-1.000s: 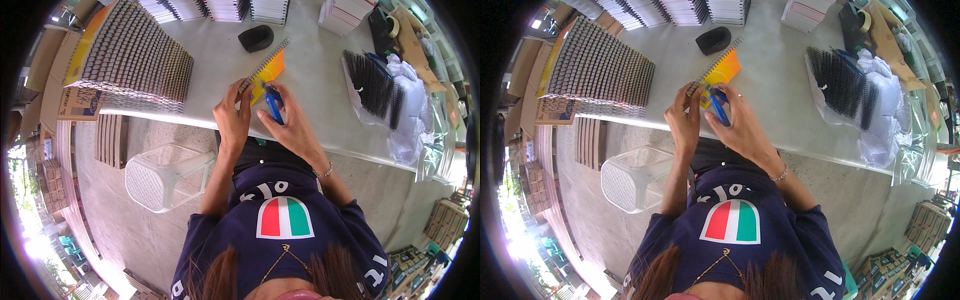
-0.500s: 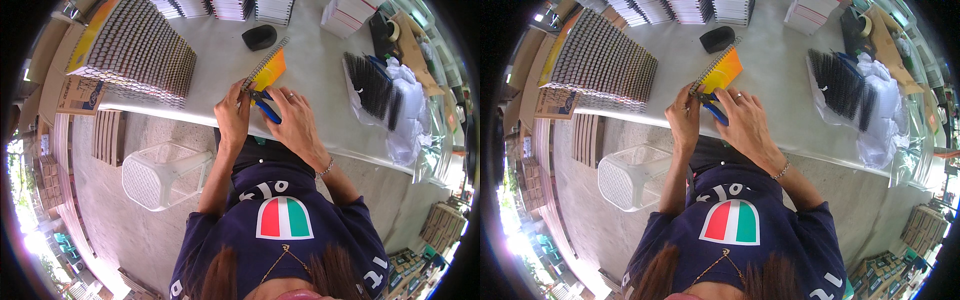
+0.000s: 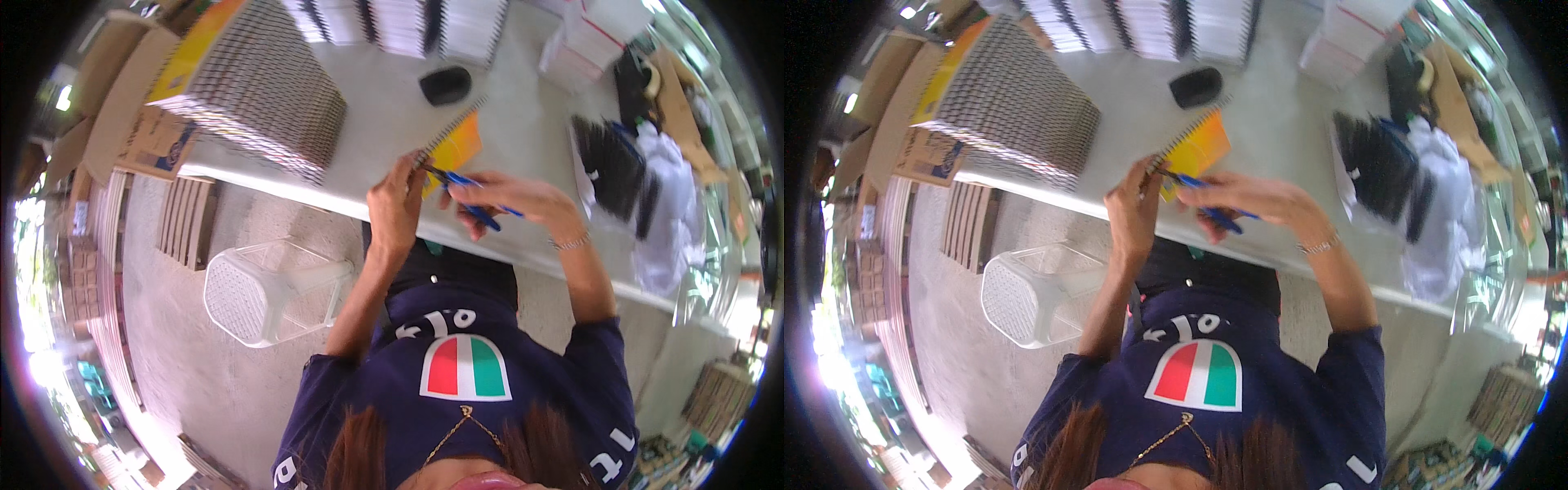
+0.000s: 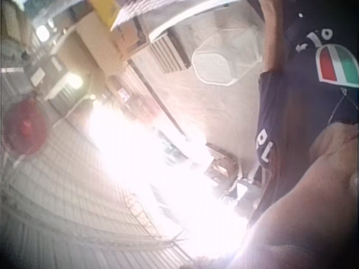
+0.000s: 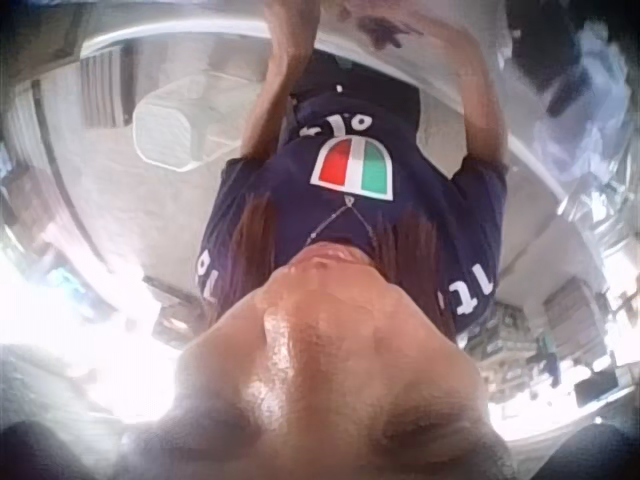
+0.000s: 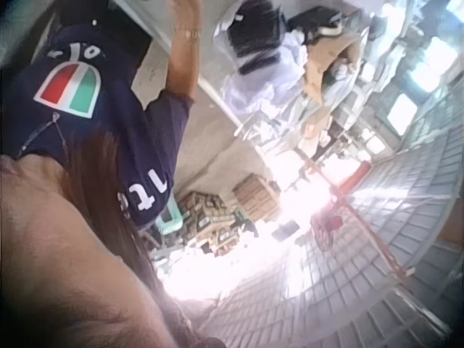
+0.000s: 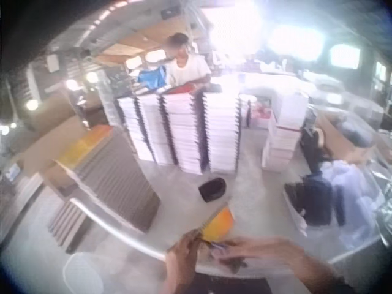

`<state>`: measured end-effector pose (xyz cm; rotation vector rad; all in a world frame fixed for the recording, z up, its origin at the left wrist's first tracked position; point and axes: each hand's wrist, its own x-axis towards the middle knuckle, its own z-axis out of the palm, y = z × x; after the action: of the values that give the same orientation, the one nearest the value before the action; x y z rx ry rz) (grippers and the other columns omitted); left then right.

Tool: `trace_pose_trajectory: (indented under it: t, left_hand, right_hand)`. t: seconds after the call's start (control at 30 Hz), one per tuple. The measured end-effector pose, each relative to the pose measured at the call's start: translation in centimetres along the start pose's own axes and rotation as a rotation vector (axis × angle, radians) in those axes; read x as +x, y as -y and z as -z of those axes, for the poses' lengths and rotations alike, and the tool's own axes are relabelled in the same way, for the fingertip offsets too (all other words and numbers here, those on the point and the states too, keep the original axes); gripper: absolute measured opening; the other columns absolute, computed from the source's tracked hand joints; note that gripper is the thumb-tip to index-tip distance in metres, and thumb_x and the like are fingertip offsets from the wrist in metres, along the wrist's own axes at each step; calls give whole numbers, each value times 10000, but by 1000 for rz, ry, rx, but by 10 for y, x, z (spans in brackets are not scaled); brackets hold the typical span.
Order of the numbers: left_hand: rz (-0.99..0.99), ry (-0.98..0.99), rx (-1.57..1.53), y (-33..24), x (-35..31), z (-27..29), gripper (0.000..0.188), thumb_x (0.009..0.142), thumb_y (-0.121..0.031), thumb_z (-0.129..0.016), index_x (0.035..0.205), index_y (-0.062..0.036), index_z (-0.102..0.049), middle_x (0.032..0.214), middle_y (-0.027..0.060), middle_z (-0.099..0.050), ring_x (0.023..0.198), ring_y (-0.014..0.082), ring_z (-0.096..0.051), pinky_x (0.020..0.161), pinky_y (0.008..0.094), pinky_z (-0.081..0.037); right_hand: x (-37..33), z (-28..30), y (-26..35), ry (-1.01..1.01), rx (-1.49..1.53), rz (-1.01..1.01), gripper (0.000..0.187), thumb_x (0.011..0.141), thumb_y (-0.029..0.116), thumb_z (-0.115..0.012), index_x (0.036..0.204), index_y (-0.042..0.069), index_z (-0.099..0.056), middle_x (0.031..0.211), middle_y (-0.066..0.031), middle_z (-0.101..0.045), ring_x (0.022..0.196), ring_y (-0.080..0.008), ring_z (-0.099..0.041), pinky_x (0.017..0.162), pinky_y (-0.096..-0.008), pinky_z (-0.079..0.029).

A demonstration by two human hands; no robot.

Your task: The person repeatedly picks up a small spiral notebook and a black plastic cover, aligns them, and uses blue pliers to crimp the spiral binding. The person then places the finished notebook onto a stack on the table. This process is repeated for several notebooks.

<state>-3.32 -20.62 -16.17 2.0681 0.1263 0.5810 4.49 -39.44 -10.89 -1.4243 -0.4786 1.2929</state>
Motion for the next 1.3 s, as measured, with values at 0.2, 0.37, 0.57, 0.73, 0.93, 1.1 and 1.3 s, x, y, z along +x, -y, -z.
trace_pose_trajectory:
  t: [0.2,0.37,0.57,0.73,0.93,1.1,1.3]
  left_hand:
    - [47,-17,60,-63,8,71,210,915,-71,-698,1114,-5,-695,887,140,-732,710,157,-688,648,310,-528]
    - [-128,-188,158,-116,37,177,285,959,-213,-676,1197,-58,-692,996,76,-747,873,116,-698,793,273,-545]
    - [-262,-351,230,-146,159,286,416,1033,-320,-484,1290,-30,-634,1170,174,-685,1102,200,-646,956,304,-533]
    - [-351,-33,346,-158,223,312,313,958,-195,-505,1177,-39,-665,1155,57,-640,1099,192,-565,1011,340,-394]
    - [-386,404,422,-103,291,263,435,994,-271,-387,1163,-56,-726,1180,153,-694,1047,223,-629,980,328,-497]
    - [-433,503,416,-92,288,209,468,907,-269,-383,1019,-80,-796,1133,153,-703,917,264,-601,904,376,-503]
    - [-494,604,419,-75,294,201,479,931,-312,-389,1022,-81,-798,904,114,-648,954,239,-556,933,342,-451]
  right_hand:
    - [-15,85,-28,-750,-979,31,618,890,490,-708,1284,38,-559,1090,-167,-623,1045,-309,-606,909,-406,-482]
    - [5,116,-57,-1114,-1296,179,574,905,451,-681,1281,37,-552,1247,-210,-550,1161,-410,-523,972,-516,-428]
    - [8,109,-62,-1171,-1355,362,534,939,429,-643,1296,46,-538,1225,-173,-560,1158,-385,-517,983,-515,-407]
    - [14,110,-61,-1133,-1304,401,522,945,422,-637,1305,58,-533,1231,-166,-553,1147,-379,-511,982,-510,-398]
    - [2,116,-63,-1125,-1269,394,523,936,425,-650,1296,62,-546,1242,-169,-541,1136,-387,-499,985,-510,-395]
    - [-2,117,-64,-1112,-1219,380,522,935,406,-655,1302,51,-549,1249,-180,-534,1139,-398,-488,1009,-504,-388]
    - [-3,115,-62,-1095,-1219,382,511,930,393,-665,1295,52,-557,1245,-179,-536,1138,-398,-489,996,-508,-393]
